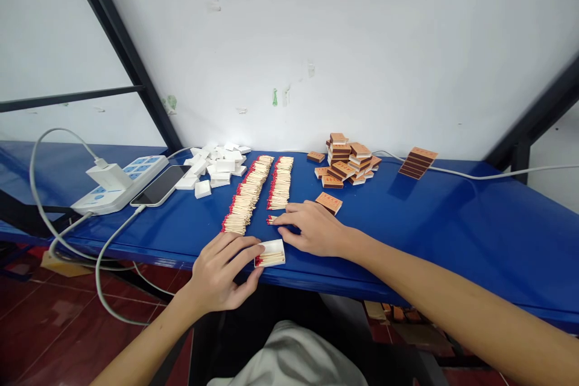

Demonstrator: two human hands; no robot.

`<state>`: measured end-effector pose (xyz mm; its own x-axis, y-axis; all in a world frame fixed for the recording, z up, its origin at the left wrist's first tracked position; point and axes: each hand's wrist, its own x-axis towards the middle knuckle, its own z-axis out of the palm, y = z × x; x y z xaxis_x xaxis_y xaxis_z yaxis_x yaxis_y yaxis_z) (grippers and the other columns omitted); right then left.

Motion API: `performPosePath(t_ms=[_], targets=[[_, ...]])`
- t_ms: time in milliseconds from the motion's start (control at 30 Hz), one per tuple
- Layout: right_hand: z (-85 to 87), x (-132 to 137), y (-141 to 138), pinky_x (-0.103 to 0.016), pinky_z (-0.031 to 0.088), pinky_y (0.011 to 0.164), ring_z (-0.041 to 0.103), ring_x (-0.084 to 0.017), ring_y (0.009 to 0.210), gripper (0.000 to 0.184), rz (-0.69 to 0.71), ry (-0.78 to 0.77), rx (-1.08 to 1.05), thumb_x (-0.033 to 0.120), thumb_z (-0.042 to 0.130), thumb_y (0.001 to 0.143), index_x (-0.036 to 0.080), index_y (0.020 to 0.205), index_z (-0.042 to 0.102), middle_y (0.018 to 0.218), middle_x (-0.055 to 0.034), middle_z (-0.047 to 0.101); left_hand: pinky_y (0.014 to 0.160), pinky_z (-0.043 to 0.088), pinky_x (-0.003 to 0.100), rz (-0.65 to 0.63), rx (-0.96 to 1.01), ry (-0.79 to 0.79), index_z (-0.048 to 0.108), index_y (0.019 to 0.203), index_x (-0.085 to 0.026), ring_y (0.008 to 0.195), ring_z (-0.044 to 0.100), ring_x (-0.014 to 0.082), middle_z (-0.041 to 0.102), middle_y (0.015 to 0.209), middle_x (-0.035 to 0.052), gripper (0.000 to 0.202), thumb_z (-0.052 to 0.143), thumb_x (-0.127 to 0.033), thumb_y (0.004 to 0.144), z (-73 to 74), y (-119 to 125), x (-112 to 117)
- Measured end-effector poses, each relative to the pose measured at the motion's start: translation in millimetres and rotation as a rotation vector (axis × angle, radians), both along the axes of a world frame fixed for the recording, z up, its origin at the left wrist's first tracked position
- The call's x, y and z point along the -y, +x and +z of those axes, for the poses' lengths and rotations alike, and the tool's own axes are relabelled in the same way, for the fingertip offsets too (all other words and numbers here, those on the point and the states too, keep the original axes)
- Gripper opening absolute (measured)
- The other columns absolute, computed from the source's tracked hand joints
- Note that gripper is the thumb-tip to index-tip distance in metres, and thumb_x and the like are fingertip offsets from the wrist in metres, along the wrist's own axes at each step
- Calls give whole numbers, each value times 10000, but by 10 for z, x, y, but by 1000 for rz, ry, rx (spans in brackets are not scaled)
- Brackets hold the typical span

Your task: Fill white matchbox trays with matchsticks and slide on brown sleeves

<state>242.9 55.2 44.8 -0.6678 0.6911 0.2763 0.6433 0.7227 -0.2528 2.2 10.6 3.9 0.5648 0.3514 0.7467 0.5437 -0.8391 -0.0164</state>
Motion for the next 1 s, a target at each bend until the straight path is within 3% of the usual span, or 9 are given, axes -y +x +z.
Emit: performPosePath(t_ms=[1000], targets=[[27,-7,-5,-290,355,688,558,-147,705,237,-19,5,-30,255,531,968,211,1049,749,825,-33,662,748,494,381,-2,-2,-6,635,1073,-167,839,600,231,713,1018,79,266,654,-178,808,-16,0,-6]])
